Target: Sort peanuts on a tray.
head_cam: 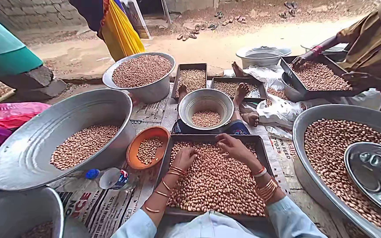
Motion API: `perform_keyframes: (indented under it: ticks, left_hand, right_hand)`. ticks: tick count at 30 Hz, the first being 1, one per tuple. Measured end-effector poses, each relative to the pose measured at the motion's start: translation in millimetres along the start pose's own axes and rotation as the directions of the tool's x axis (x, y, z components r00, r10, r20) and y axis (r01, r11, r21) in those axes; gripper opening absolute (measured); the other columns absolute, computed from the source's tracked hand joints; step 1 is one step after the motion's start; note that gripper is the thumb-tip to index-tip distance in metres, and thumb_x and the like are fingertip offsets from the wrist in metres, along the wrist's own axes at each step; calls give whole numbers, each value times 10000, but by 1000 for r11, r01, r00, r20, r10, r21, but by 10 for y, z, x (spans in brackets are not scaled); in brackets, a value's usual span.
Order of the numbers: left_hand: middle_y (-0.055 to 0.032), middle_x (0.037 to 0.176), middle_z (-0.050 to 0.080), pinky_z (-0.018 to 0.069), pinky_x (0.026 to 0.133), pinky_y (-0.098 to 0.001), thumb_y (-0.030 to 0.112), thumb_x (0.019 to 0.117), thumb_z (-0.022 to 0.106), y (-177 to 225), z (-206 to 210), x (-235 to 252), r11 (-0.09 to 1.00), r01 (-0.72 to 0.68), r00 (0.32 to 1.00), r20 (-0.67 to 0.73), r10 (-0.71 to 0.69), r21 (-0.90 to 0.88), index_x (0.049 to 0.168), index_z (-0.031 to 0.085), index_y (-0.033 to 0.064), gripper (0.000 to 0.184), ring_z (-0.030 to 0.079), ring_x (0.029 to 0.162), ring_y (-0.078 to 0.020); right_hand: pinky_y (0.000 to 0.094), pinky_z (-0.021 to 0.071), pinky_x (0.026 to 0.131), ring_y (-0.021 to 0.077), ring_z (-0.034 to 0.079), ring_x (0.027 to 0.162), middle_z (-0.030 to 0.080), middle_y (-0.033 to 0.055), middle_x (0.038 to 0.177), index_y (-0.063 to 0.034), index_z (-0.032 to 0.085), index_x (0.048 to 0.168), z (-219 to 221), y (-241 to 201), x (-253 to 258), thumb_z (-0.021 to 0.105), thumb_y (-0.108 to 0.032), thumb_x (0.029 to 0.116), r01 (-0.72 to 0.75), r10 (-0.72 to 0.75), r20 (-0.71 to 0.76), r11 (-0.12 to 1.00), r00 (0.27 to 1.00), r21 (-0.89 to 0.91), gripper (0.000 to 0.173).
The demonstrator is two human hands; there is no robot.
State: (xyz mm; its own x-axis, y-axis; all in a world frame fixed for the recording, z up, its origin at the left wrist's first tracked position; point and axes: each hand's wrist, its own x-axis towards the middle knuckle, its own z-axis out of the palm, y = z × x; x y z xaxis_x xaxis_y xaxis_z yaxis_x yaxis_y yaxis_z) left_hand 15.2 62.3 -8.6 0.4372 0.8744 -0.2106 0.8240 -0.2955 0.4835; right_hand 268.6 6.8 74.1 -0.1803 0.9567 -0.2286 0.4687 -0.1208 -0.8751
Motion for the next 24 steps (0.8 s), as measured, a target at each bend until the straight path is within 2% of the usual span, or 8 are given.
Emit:
perform_keyframes:
  ticks: [4,6,9,11,14,16,20,24]
  left_hand:
    - [-217,1300,670,408,1156,-497,172,1038,576,-43,47,-36,998,21,999,-44,-24,-52,1278,682,-20,325,595,1294,-354]
    - [-212,1285,678,419,1143,-517,166,1036,600,-56,65,-24,997,38,997,-65,-42,-66,1268,688,-17,308,609,1274,-355]
    - [-209,1242,694,446,1115,-537,146,1024,624,-67,92,-15,997,25,996,-87,-32,-78,1225,707,-3,263,632,1236,-356]
    - [-199,1223,703,459,1094,-553,147,1021,629,-35,41,-17,998,30,996,-77,-35,-64,1204,722,24,240,644,1215,-356]
    - [-203,1149,705,496,1013,-581,119,996,650,93,-53,-12,999,-4,990,-139,9,34,1142,747,50,188,647,1153,-396]
    - [-192,1089,706,524,970,-561,95,977,676,195,-99,32,994,-78,978,-188,92,79,1097,756,43,154,665,1082,-383]
    - [-179,1009,714,559,879,-560,33,971,651,471,-184,176,976,-179,967,-159,197,126,1050,768,42,141,704,957,-359]
    - [-189,1072,711,549,930,-554,45,970,648,502,-17,364,970,-158,979,-100,178,184,1084,774,63,172,687,1046,-378]
  right_hand:
    - [392,621,706,185,723,742,748,90,959,-99,678,1230,-194,-5,-69,586,-169,1062,175,-178,-212,984,961,-35,204]
    - [431,587,750,180,710,764,752,56,904,-118,745,1122,-281,64,49,632,-152,1025,149,-205,-265,965,942,-217,153]
    - [580,534,809,288,708,901,758,77,927,-162,791,1017,-238,305,140,702,-206,969,32,-160,-250,894,955,-447,111]
    - [600,529,787,324,714,930,762,90,946,-173,797,991,-155,432,146,720,-213,946,-20,-110,-211,847,971,-532,97]
    - [592,521,666,354,703,798,736,133,842,-124,791,921,-18,524,4,781,-175,910,51,-184,-186,830,965,-556,53]
    - [571,530,670,333,703,797,734,121,850,-121,792,920,72,586,40,783,-179,908,135,-254,-129,803,958,-580,59]
    - [539,542,657,341,699,822,704,139,898,-88,778,933,303,691,257,724,-120,916,198,-319,-59,712,946,-673,66]
    - [510,542,652,348,698,850,700,150,933,-78,761,970,347,691,287,667,-118,961,144,-271,-59,669,961,-729,102]
